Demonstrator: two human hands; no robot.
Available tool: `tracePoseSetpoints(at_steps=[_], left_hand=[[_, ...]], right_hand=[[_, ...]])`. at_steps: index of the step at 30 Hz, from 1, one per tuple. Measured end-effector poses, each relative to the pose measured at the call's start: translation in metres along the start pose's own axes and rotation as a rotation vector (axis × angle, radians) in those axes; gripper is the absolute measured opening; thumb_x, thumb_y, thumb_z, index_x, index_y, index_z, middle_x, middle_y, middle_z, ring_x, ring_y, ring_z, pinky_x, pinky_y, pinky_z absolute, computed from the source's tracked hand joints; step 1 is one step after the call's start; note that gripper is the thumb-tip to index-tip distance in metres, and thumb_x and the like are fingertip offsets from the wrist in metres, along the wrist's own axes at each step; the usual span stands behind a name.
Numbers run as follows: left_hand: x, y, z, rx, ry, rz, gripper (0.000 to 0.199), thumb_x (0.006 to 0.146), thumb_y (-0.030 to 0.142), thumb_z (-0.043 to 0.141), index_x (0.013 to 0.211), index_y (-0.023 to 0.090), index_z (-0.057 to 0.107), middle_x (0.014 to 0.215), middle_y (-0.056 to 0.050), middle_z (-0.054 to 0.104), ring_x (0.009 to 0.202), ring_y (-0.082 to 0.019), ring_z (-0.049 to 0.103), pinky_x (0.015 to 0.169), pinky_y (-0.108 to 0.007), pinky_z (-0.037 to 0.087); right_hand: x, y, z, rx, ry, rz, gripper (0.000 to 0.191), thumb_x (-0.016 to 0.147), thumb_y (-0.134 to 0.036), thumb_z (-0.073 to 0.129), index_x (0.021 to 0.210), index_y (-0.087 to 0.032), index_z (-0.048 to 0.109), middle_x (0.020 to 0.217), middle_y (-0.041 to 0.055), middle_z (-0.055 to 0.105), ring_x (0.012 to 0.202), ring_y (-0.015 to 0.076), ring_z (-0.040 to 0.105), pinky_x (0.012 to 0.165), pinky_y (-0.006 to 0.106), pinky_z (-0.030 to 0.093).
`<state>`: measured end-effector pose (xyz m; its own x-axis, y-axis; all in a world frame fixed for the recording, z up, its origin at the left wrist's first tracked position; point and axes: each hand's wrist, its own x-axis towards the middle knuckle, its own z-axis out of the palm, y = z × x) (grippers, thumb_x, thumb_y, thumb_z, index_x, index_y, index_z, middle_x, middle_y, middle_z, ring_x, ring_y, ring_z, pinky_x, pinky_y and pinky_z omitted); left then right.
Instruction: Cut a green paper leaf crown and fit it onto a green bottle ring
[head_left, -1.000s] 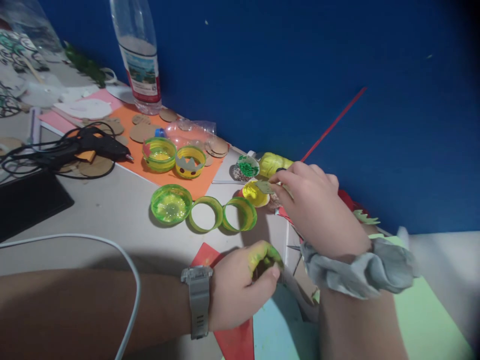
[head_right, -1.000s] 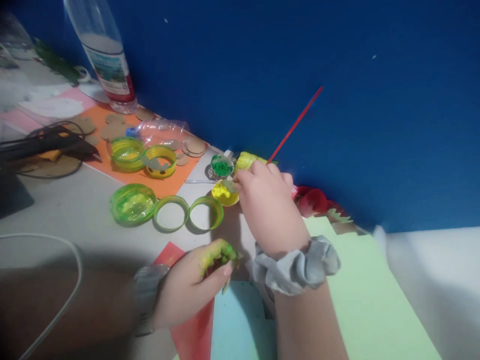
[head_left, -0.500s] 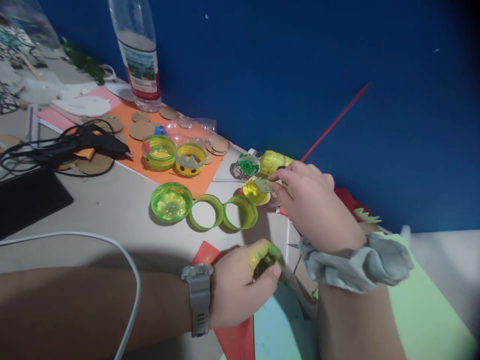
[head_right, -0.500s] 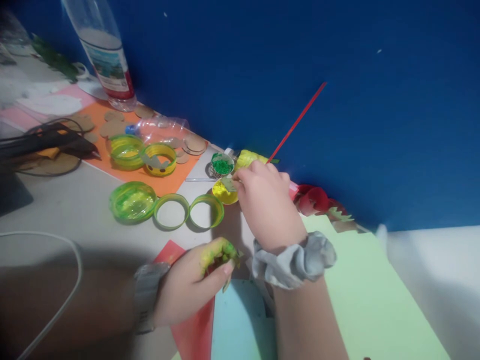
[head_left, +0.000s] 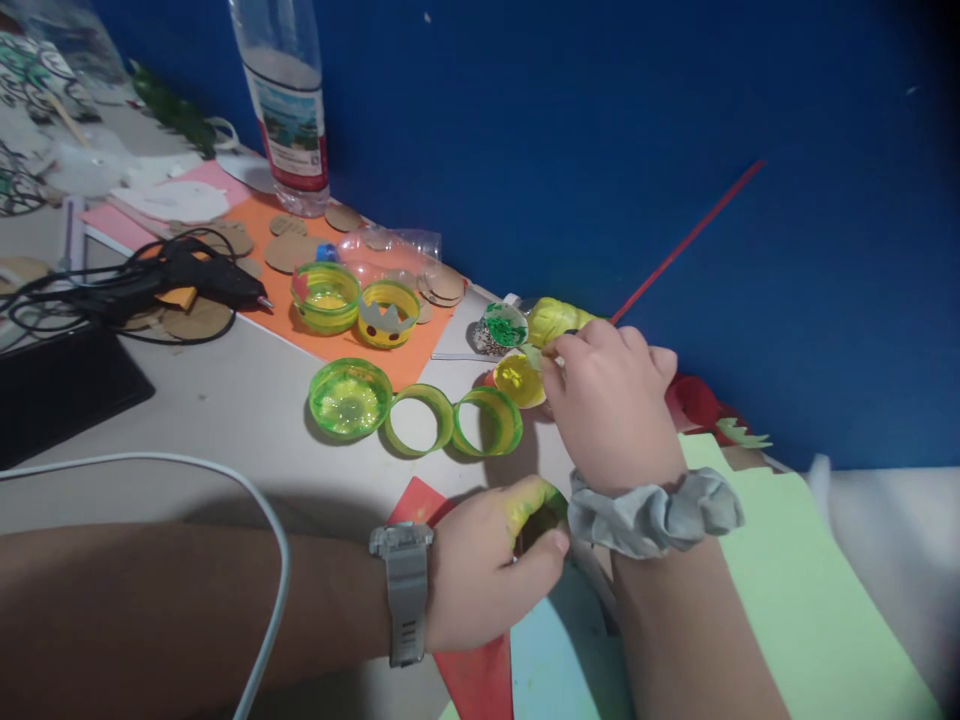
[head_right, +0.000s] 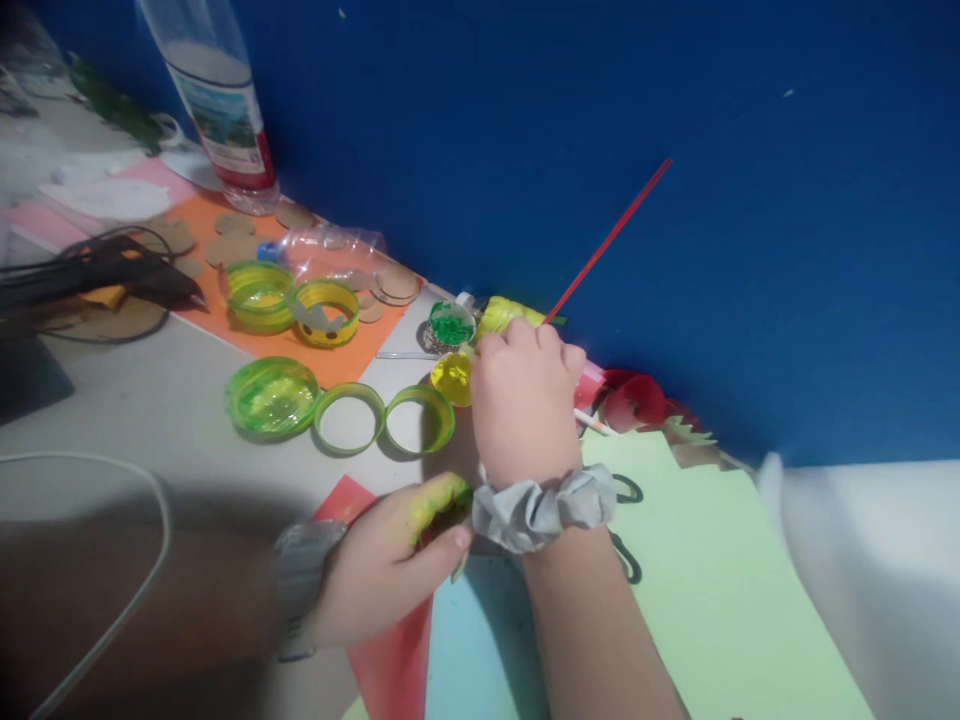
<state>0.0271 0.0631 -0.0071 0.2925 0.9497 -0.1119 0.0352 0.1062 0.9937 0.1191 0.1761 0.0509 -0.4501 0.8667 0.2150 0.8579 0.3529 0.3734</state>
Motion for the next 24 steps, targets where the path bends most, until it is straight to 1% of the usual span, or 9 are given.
tracePoseSetpoints(at_steps=[4,9,14,19,24], left_hand=[[-0.0009,0.0007,-0.0019,0.018,-0.010,0.007,0.010,0.085,0.023,0.048,0.076,0.023,0.043,0.065,0.007,0.048,0.061,-0.011,0.045,0.057,-0.025,0.030],[-0.0004,0.0045,-0.0027,0.014,-0.027,-0.030,0.012,0.084,0.023,0.048,0.074,0.023,0.042,0.063,0.007,0.048,0.059,-0.011,0.046,0.055,-0.025,0.030],[-0.0002,0.0055,-0.0009,0.013,-0.021,-0.065,0.012,0.084,0.022,0.047,0.073,0.022,0.042,0.063,0.007,0.049,0.059,-0.011,0.048,0.056,-0.026,0.032],[-0.0018,0.0001,-0.0007,0.015,-0.019,-0.020,0.011,0.086,0.025,0.046,0.076,0.023,0.043,0.064,0.007,0.051,0.060,-0.011,0.049,0.055,-0.025,0.030],[-0.0018,-0.0025,-0.0011,0.025,-0.030,-0.013,0.010,0.086,0.024,0.046,0.076,0.024,0.043,0.064,0.007,0.053,0.060,-0.011,0.049,0.055,-0.025,0.030]], right_hand=[[0.0017,-0.0004,0.0024,0.009,-0.004,0.049,0.022,0.091,-0.020,0.046,0.083,-0.016,0.065,0.088,0.0113,0.061,0.086,0.0290,0.049,0.066,0.037,0.022],[0.0035,-0.0020,0.0065,0.029,-0.014,0.048,0.022,0.092,-0.021,0.046,0.085,-0.016,0.067,0.088,0.0110,0.061,0.087,0.0298,0.051,0.066,0.037,0.023],[0.0038,-0.0009,0.0093,0.043,0.009,0.049,0.021,0.091,-0.021,0.048,0.085,-0.015,0.066,0.088,0.0114,0.061,0.085,0.0292,0.051,0.065,0.037,0.023],[0.0030,-0.0004,0.0096,0.054,0.024,0.053,0.020,0.091,-0.020,0.048,0.084,-0.015,0.066,0.087,0.0118,0.061,0.083,0.0282,0.050,0.065,0.036,0.023],[0.0039,-0.0017,0.0094,0.048,0.033,0.070,0.021,0.091,-0.020,0.048,0.086,-0.015,0.067,0.088,0.0121,0.061,0.084,0.0288,0.050,0.065,0.037,0.023]])
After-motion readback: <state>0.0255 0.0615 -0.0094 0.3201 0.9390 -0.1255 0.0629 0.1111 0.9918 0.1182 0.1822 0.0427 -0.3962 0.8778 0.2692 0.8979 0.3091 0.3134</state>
